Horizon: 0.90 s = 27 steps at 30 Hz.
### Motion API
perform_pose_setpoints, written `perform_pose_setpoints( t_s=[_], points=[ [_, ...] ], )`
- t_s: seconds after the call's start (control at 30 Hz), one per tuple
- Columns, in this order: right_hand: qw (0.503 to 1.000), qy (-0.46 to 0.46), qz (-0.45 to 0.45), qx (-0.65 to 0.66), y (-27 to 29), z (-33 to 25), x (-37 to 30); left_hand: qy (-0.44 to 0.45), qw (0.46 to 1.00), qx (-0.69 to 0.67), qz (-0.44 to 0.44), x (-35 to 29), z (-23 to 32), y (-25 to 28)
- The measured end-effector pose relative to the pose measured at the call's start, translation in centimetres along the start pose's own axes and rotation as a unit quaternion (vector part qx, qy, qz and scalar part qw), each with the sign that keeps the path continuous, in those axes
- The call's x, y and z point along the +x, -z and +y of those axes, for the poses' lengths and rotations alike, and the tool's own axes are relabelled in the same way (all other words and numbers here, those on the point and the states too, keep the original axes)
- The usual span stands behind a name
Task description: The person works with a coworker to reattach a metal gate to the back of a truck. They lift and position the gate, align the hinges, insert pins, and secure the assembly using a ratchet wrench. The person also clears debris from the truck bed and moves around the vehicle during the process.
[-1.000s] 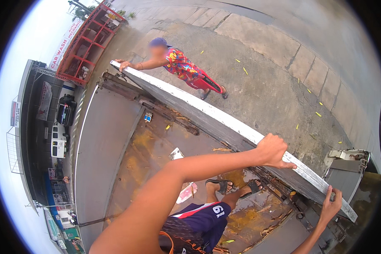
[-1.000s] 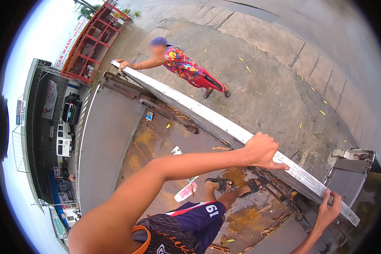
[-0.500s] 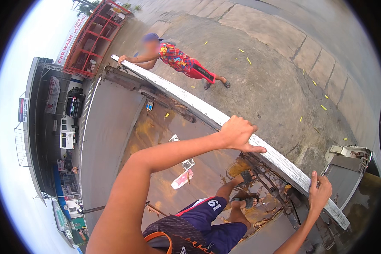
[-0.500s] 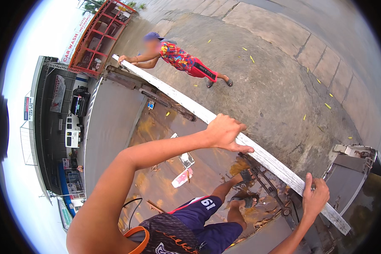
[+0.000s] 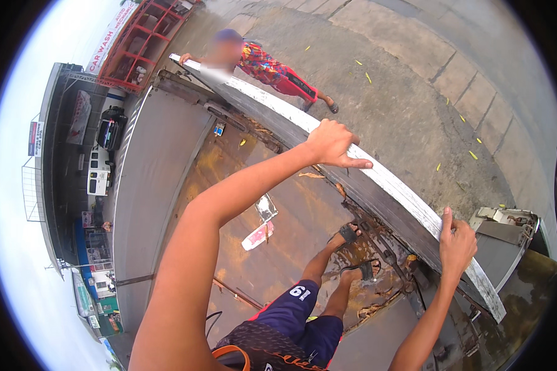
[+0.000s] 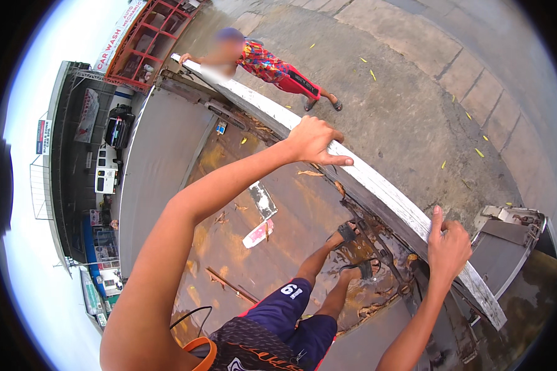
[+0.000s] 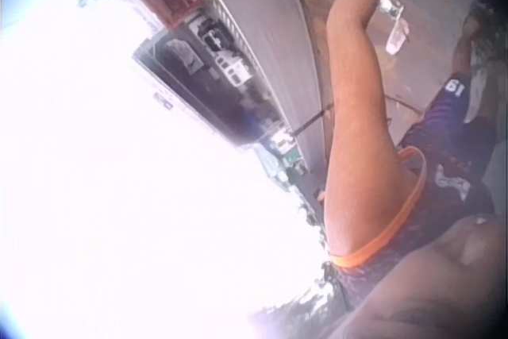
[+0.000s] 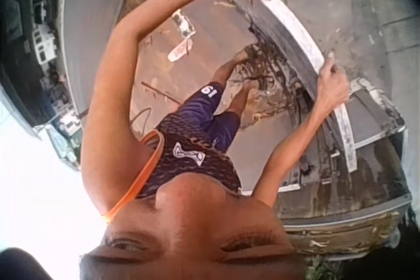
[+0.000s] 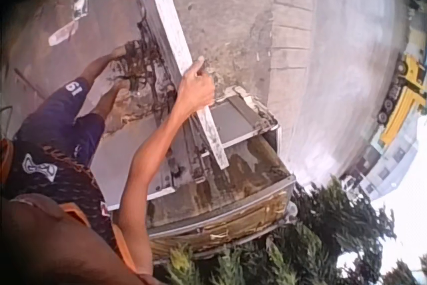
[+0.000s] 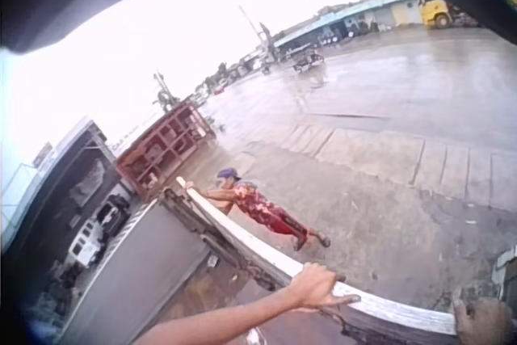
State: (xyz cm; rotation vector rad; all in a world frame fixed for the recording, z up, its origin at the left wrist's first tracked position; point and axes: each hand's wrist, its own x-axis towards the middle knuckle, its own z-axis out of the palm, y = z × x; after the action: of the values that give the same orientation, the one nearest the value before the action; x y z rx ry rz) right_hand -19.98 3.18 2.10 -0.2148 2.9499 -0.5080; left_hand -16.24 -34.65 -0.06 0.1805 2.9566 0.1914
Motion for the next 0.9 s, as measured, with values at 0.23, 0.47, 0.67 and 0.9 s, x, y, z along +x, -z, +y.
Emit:
perform_pose_setpoints(
  t_s=[0.23, 0.47, 0.67, 0.9],
  points=[
    [1.000, 0.011, 0.000, -0.003, 0.2, 0.1, -3.3, 0.002, 1.000, -0.008, -0.020, -3.4, 1.3, 0.3],
    [0.998, 0.054, 0.042, -0.007, -1.5, 0.0, -9.8, -0.005, 0.998, -0.048, 0.045, -9.6, 2.1, -2.0],
    [0.997, 0.047, 0.054, 0.005, -2.0, -1.1, -10.0, 0.012, 0.999, -0.045, 0.028, -10.6, 1.0, -1.1],
    [0.996, 0.048, 0.065, 0.045, -1.4, -0.9, -8.5, 0.015, 0.997, -0.072, 0.030, -9.0, 0.9, -1.1]
  ],
)
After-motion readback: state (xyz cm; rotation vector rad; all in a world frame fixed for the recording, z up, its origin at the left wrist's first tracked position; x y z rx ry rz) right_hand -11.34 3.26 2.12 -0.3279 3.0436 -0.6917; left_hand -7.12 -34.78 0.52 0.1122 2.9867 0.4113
